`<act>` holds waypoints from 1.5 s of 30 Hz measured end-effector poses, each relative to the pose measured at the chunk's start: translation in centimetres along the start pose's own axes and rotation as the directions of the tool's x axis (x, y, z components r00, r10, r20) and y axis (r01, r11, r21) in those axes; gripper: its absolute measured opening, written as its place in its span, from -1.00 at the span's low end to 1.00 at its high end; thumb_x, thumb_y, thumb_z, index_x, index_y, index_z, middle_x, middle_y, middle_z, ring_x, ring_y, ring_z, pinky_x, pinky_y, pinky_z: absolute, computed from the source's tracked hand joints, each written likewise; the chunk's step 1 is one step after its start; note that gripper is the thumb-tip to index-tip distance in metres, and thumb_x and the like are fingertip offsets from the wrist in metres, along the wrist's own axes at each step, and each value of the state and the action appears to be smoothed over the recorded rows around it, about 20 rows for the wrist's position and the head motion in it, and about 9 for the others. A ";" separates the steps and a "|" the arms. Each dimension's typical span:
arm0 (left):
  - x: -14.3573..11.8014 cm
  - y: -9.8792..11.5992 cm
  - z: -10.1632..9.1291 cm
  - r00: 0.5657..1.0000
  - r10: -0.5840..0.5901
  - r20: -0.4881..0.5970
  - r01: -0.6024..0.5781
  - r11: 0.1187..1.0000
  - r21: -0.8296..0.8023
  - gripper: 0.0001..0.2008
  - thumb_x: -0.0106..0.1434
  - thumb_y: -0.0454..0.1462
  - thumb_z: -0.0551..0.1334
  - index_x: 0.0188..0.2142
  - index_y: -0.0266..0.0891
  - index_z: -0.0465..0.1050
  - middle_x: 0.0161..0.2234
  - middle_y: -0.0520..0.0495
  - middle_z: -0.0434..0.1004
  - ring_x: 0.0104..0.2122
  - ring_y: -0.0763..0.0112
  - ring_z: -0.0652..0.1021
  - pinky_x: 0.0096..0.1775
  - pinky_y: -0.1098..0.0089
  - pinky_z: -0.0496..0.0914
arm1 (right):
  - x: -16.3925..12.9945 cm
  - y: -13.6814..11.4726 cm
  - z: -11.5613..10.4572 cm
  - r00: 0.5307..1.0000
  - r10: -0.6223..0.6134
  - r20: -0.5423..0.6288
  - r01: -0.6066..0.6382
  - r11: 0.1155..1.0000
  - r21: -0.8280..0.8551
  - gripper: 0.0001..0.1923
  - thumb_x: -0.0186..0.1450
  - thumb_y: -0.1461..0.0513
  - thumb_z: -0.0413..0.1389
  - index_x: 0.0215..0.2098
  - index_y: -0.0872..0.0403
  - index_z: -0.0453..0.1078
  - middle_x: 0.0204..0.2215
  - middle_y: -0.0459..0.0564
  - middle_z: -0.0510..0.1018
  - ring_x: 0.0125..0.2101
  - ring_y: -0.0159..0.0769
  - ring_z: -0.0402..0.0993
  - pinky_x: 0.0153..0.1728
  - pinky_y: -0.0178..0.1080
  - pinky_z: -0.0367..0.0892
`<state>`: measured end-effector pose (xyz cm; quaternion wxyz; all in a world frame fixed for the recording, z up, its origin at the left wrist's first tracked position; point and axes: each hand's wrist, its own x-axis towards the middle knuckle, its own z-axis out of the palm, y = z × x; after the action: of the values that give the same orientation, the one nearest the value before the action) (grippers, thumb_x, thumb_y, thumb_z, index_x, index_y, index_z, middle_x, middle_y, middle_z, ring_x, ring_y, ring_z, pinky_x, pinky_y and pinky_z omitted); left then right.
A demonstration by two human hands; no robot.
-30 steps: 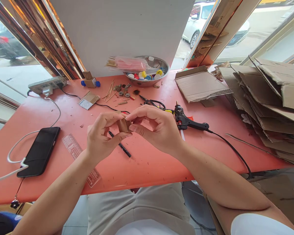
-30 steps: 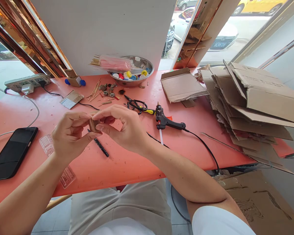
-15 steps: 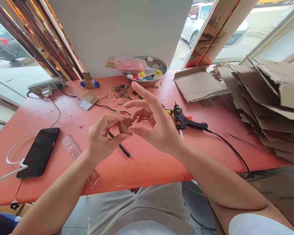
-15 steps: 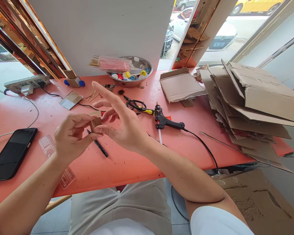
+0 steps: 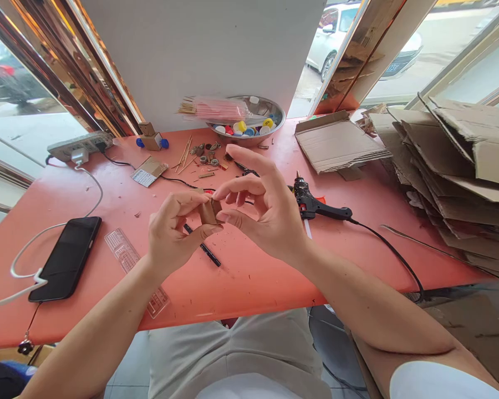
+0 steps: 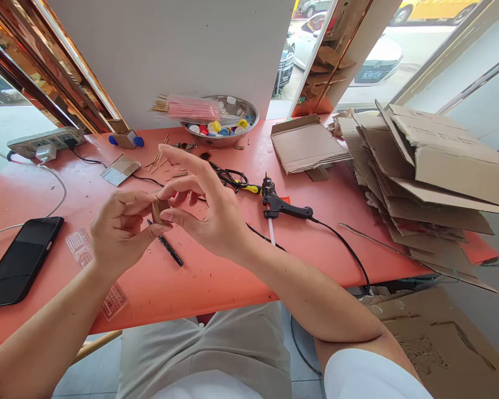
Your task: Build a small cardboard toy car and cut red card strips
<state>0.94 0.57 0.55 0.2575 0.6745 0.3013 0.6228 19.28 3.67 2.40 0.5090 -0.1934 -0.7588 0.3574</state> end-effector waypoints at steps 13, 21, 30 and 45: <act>0.0 0.2 -0.5 0.978 -0.174 -0.119 0.182 0.981 0.063 -0.55 0.05 -0.05 0.62 -0.22 -0.12 0.49 -0.42 0.04 0.67 -0.48 0.38 0.66 -0.34 0.35 0.64 | 0.1 -0.3 -0.4 0.992 -0.083 0.098 0.090 0.994 -0.070 -0.04 0.35 -0.38 0.07 0.49 -0.07 0.07 0.07 0.13 0.60 0.03 -0.12 0.59 -0.04 -0.07 0.53; -0.4 -0.3 -0.3 0.988 -0.085 -0.132 0.094 0.994 0.058 -0.61 0.12 -0.11 0.60 -0.16 -0.09 0.51 -0.38 0.01 0.71 -0.44 0.38 0.67 -0.38 0.40 0.59 | -0.1 -0.5 -0.4 0.989 -0.126 0.076 0.130 0.990 -0.047 -0.25 0.49 -0.32 -0.17 0.43 -0.10 0.13 0.17 0.11 0.53 0.08 -0.15 0.59 0.07 -0.04 0.54; -0.6 -0.4 -0.7 0.990 -0.105 -0.098 0.115 0.988 0.101 -0.61 0.14 -0.10 0.58 -0.12 -0.08 0.54 -0.32 -0.03 0.73 -0.43 0.36 0.67 -0.37 0.37 0.59 | -0.2 -0.5 -0.7 0.991 -0.085 0.105 0.089 0.996 -0.030 -0.24 0.52 -0.30 -0.21 0.45 -0.05 0.08 0.16 0.15 0.55 0.08 -0.12 0.58 0.06 0.01 0.55; -0.1 -1.4 -1.0 0.964 -0.065 -0.258 0.124 0.968 0.220 -0.62 0.09 -0.13 0.59 -0.16 -0.12 0.58 -0.39 0.04 0.69 -0.41 0.43 0.65 -0.35 0.45 0.56 | -0.3 -2.1 -0.7 0.589 -0.032 0.807 -0.371 0.877 0.305 -0.25 0.36 -0.40 0.03 -0.49 0.08 0.37 -0.62 -0.18 0.44 -0.57 -0.49 0.30 -0.46 -0.31 0.24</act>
<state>-0.23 1.42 -0.45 0.1660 0.6016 0.4346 0.6494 20.16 2.35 3.92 0.1118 0.0327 -0.7787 0.6164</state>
